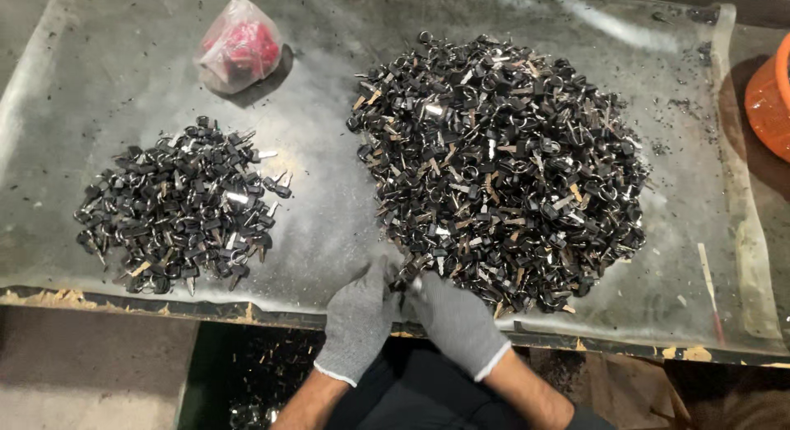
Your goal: The person, wearing gray gloves, picks small black metal components one at a time from a large pile on a work table and places selected pieces into a separate smaller pile, repeatedly sorting through the heap. A plastic bag of red items and an orange basket sit nearby on the table.
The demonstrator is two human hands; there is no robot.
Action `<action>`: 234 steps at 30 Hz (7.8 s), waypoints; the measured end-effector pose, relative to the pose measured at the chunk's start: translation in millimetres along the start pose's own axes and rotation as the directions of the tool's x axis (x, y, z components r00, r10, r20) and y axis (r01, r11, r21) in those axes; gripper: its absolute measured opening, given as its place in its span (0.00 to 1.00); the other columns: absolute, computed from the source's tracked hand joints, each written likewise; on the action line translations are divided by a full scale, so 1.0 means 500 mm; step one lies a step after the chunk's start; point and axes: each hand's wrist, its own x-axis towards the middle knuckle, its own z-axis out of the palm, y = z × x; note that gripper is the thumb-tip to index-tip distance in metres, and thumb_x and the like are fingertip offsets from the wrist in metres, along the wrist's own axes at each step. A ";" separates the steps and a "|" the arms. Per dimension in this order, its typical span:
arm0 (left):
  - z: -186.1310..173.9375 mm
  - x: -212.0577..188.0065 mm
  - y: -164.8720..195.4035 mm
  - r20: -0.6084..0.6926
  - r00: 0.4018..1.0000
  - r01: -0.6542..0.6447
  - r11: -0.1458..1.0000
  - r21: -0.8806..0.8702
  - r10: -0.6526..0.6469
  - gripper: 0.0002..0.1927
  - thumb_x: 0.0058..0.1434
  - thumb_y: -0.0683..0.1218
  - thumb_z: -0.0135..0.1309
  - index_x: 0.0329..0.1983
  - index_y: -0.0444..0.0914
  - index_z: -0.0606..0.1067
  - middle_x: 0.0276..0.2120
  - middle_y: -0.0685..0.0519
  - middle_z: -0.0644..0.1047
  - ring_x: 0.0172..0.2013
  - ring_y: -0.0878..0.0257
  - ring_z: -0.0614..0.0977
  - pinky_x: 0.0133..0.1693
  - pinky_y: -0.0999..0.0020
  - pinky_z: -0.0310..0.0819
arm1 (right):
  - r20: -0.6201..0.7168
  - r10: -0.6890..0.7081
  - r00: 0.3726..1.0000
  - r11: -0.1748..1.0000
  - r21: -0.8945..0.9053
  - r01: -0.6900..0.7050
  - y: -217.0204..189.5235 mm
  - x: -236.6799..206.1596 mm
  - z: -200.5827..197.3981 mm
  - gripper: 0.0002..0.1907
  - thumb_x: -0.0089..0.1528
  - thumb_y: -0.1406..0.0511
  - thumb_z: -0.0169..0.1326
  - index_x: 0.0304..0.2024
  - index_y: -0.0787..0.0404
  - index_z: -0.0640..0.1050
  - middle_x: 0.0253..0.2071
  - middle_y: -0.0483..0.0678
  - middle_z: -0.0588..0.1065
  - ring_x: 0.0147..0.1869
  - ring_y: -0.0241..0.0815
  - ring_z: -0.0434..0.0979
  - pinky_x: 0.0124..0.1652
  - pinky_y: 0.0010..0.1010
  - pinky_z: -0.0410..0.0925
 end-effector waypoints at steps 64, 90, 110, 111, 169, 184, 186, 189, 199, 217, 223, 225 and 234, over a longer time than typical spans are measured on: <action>-0.029 0.020 -0.001 0.253 0.963 -0.130 0.980 0.150 0.089 0.07 0.60 0.43 0.51 0.39 0.40 0.78 0.29 0.46 0.80 0.32 0.46 0.83 0.33 0.48 0.75 | -0.031 0.204 0.978 0.885 -0.421 -0.198 -0.033 0.009 0.054 0.11 0.73 0.60 0.47 0.42 0.61 0.73 0.32 0.52 0.77 0.34 0.47 0.84 0.30 0.36 0.76; -0.038 0.015 0.002 0.201 0.977 0.051 0.994 0.100 -0.070 0.08 0.58 0.47 0.54 0.39 0.43 0.80 0.32 0.48 0.81 0.34 0.46 0.84 0.36 0.47 0.76 | -0.092 -0.005 0.996 0.965 -0.261 -0.020 -0.021 -0.012 0.027 0.06 0.63 0.66 0.52 0.41 0.62 0.72 0.35 0.54 0.78 0.37 0.52 0.83 0.30 0.41 0.76; -0.012 -0.014 -0.002 -0.027 0.997 -0.070 0.987 0.142 0.075 0.04 0.58 0.45 0.58 0.29 0.41 0.77 0.21 0.48 0.78 0.24 0.49 0.82 0.27 0.52 0.76 | 0.029 0.099 0.995 0.993 -0.067 -0.097 -0.018 0.019 0.023 0.15 0.65 0.59 0.54 0.45 0.64 0.72 0.30 0.57 0.79 0.33 0.56 0.83 0.31 0.46 0.75; -0.011 -0.017 -0.001 -0.058 0.993 -0.096 0.987 0.132 0.104 0.04 0.58 0.44 0.58 0.29 0.41 0.76 0.22 0.49 0.77 0.24 0.49 0.82 0.27 0.52 0.75 | 0.008 0.089 0.996 0.996 -0.017 -0.089 -0.014 0.017 0.021 0.16 0.64 0.59 0.54 0.47 0.64 0.72 0.30 0.57 0.79 0.33 0.56 0.83 0.31 0.45 0.76; -0.066 -0.011 -0.029 -0.430 0.902 0.027 0.992 0.126 0.030 0.08 0.61 0.50 0.63 0.33 0.41 0.80 0.26 0.54 0.80 0.23 0.63 0.81 0.26 0.67 0.74 | 0.087 0.198 0.976 0.970 0.127 -0.208 -0.018 -0.014 0.007 0.26 0.65 0.57 0.51 0.66 0.54 0.68 0.34 0.59 0.79 0.38 0.62 0.81 0.36 0.50 0.74; -0.029 0.061 0.064 -0.231 0.951 -0.249 0.950 -0.186 0.204 0.11 0.57 0.42 0.60 0.42 0.37 0.78 0.40 0.46 0.82 0.44 0.48 0.83 0.47 0.55 0.76 | 0.010 -0.175 0.984 0.924 -0.344 0.168 0.034 -0.049 0.047 0.09 0.58 0.65 0.57 0.38 0.62 0.72 0.42 0.60 0.76 0.49 0.59 0.78 0.46 0.47 0.73; -0.021 0.034 0.070 -0.162 0.959 -0.268 0.933 -0.239 0.233 0.11 0.58 0.41 0.59 0.45 0.36 0.78 0.42 0.44 0.82 0.46 0.47 0.83 0.47 0.55 0.77 | 0.037 -0.007 0.999 0.995 -0.100 0.010 0.036 -0.041 0.041 0.10 0.61 0.65 0.55 0.44 0.61 0.73 0.40 0.58 0.78 0.46 0.59 0.80 0.46 0.47 0.73; -0.019 0.029 0.051 0.099 0.995 0.011 0.998 -0.068 -0.004 0.10 0.60 0.45 0.61 0.43 0.38 0.81 0.39 0.46 0.83 0.38 0.52 0.85 0.40 0.55 0.78 | 0.071 0.216 0.974 0.976 -0.035 -0.214 0.025 -0.029 0.026 0.13 0.67 0.61 0.51 0.49 0.62 0.71 0.39 0.56 0.78 0.44 0.57 0.82 0.43 0.46 0.75; -0.008 -0.009 -0.006 0.008 1.000 -0.014 0.999 0.050 0.013 0.09 0.56 0.46 0.61 0.41 0.43 0.79 0.34 0.50 0.81 0.34 0.49 0.84 0.37 0.53 0.76 | 0.029 0.119 0.992 0.992 0.043 -0.120 -0.005 0.009 0.021 0.18 0.68 0.58 0.52 0.52 0.64 0.71 0.32 0.59 0.80 0.35 0.60 0.82 0.34 0.49 0.75; 0.011 0.003 -0.017 0.103 0.991 -0.106 0.975 0.194 0.087 0.05 0.58 0.42 0.57 0.37 0.40 0.78 0.30 0.48 0.79 0.29 0.50 0.83 0.31 0.53 0.76 | -0.099 0.126 0.987 0.960 -0.237 -0.147 -0.042 0.012 0.032 0.03 0.67 0.68 0.49 0.42 0.63 0.72 0.33 0.56 0.80 0.35 0.54 0.84 0.31 0.43 0.76; 0.001 0.010 -0.014 0.186 0.983 -0.042 0.986 0.164 0.011 0.10 0.58 0.45 0.58 0.41 0.38 0.78 0.28 0.46 0.77 0.28 0.47 0.82 0.30 0.50 0.76 | 0.022 0.057 0.998 0.974 -0.220 -0.051 -0.028 0.004 0.009 0.10 0.63 0.69 0.50 0.47 0.66 0.71 0.35 0.55 0.79 0.34 0.53 0.84 0.29 0.41 0.76; -0.005 0.017 -0.012 0.143 0.989 -0.049 0.994 0.095 0.035 0.10 0.56 0.45 0.59 0.41 0.38 0.78 0.30 0.46 0.78 0.31 0.46 0.82 0.32 0.48 0.75 | -0.086 -0.037 0.996 0.953 -0.303 0.009 -0.022 0.002 0.002 0.12 0.61 0.69 0.51 0.48 0.65 0.72 0.33 0.54 0.78 0.32 0.51 0.83 0.27 0.40 0.76; -0.007 0.030 -0.012 0.263 0.965 -0.037 0.991 0.132 0.001 0.10 0.57 0.44 0.58 0.41 0.37 0.78 0.32 0.43 0.79 0.33 0.45 0.83 0.36 0.48 0.76 | -0.024 0.100 0.995 0.947 -0.303 -0.102 -0.024 0.013 0.042 0.06 0.67 0.66 0.49 0.42 0.63 0.72 0.33 0.55 0.78 0.35 0.51 0.83 0.30 0.39 0.77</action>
